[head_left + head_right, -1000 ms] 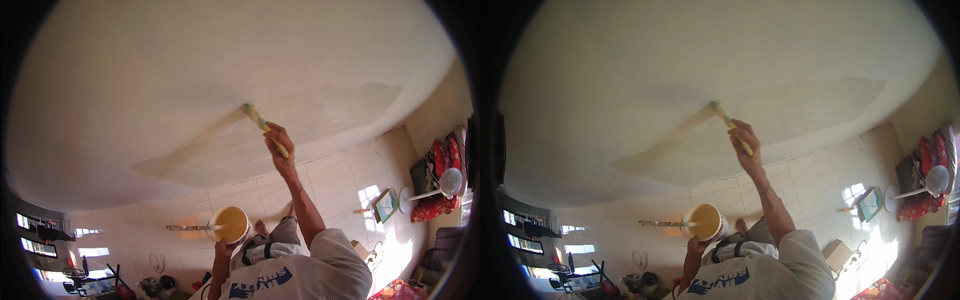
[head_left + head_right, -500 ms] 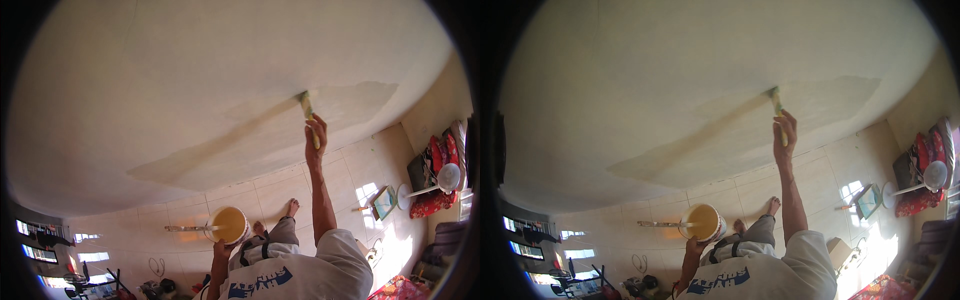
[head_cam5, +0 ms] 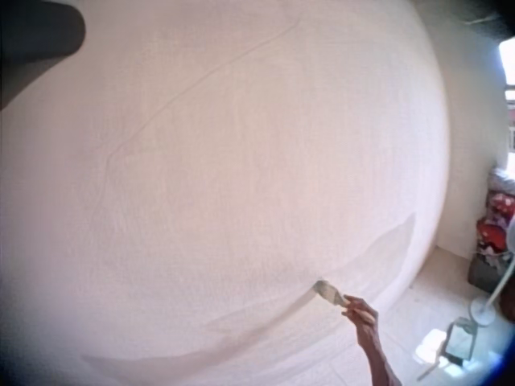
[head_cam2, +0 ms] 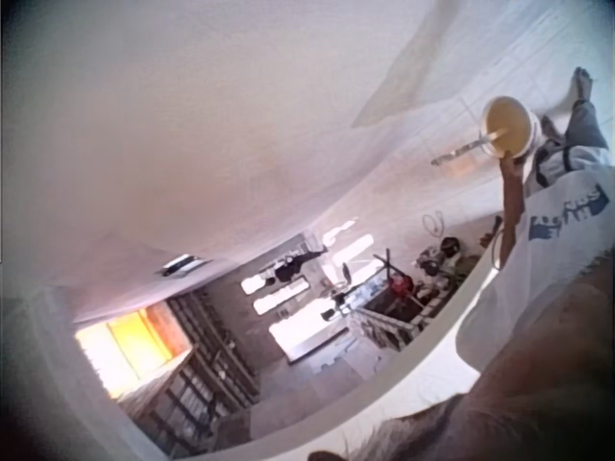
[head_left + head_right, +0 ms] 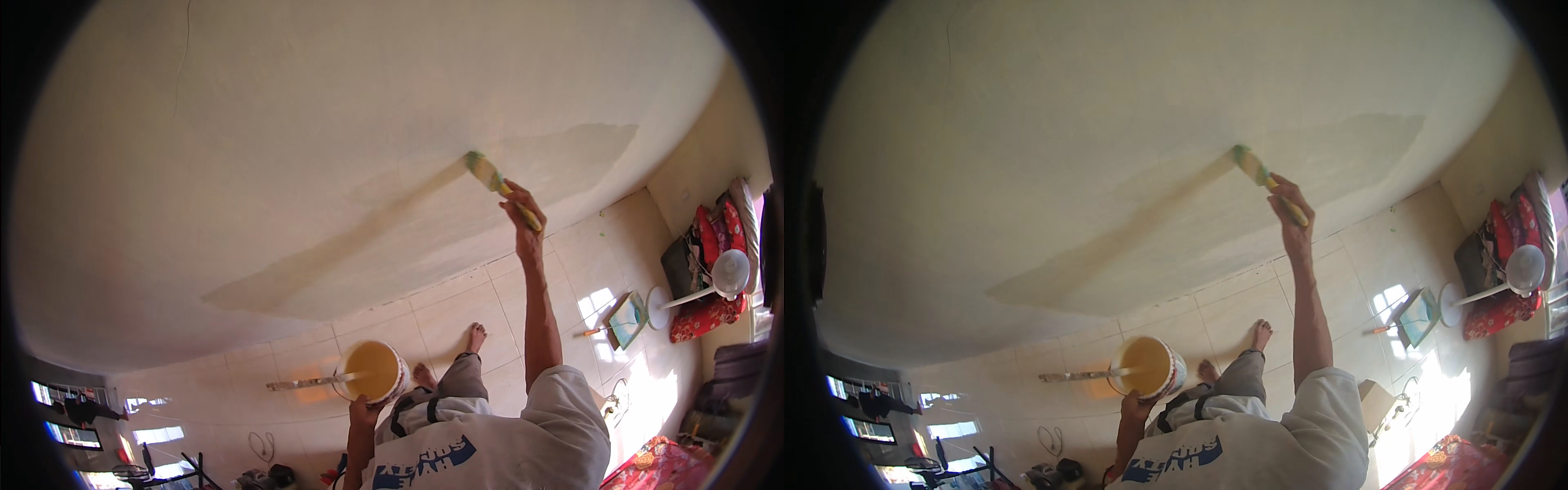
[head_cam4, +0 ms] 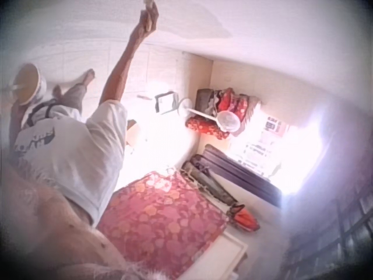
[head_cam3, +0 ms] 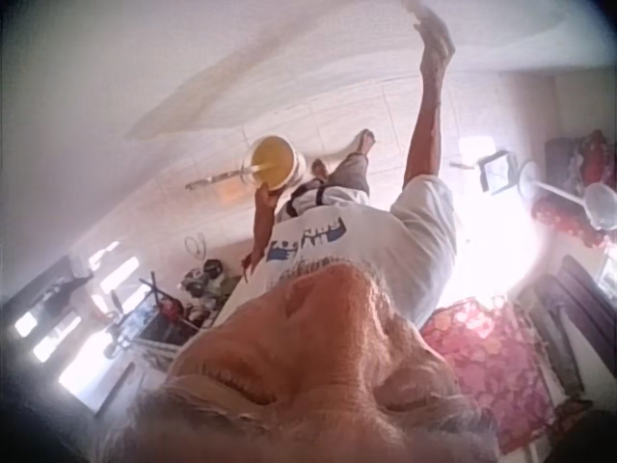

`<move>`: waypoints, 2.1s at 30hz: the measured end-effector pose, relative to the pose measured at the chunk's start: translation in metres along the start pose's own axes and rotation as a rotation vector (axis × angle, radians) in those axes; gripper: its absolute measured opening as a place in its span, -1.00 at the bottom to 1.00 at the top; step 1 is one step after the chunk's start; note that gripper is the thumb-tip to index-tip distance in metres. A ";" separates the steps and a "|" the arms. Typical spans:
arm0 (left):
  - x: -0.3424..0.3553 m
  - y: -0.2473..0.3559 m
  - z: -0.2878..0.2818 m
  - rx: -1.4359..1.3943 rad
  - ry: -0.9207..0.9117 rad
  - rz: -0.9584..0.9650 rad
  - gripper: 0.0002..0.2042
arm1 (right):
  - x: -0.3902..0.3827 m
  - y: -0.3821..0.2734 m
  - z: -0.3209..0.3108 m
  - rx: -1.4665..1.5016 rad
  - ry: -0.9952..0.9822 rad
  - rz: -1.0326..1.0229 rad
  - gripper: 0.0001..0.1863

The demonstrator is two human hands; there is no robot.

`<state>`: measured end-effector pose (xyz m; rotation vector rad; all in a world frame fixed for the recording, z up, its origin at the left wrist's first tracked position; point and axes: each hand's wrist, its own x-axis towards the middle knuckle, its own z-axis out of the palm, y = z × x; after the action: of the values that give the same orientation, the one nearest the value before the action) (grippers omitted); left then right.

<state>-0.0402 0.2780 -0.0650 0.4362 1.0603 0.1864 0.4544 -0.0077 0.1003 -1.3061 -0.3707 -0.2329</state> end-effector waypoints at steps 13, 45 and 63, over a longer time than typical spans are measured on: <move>-0.015 0.003 0.004 0.803 -0.195 0.372 -0.56 | -0.053 -0.001 0.091 -0.267 0.074 -0.224 -0.78; 0.012 0.005 -0.031 0.082 -0.062 0.001 -0.43 | -0.121 0.083 0.130 -0.166 -0.062 -0.139 -0.83; -0.001 0.010 -0.022 0.661 -0.274 0.279 -0.64 | -0.045 0.102 -0.023 0.073 0.372 0.062 -0.79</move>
<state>-0.0598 0.2923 -0.0687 1.1754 0.7669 0.0141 0.4539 -0.0064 -0.0138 -1.1711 -0.0229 -0.3985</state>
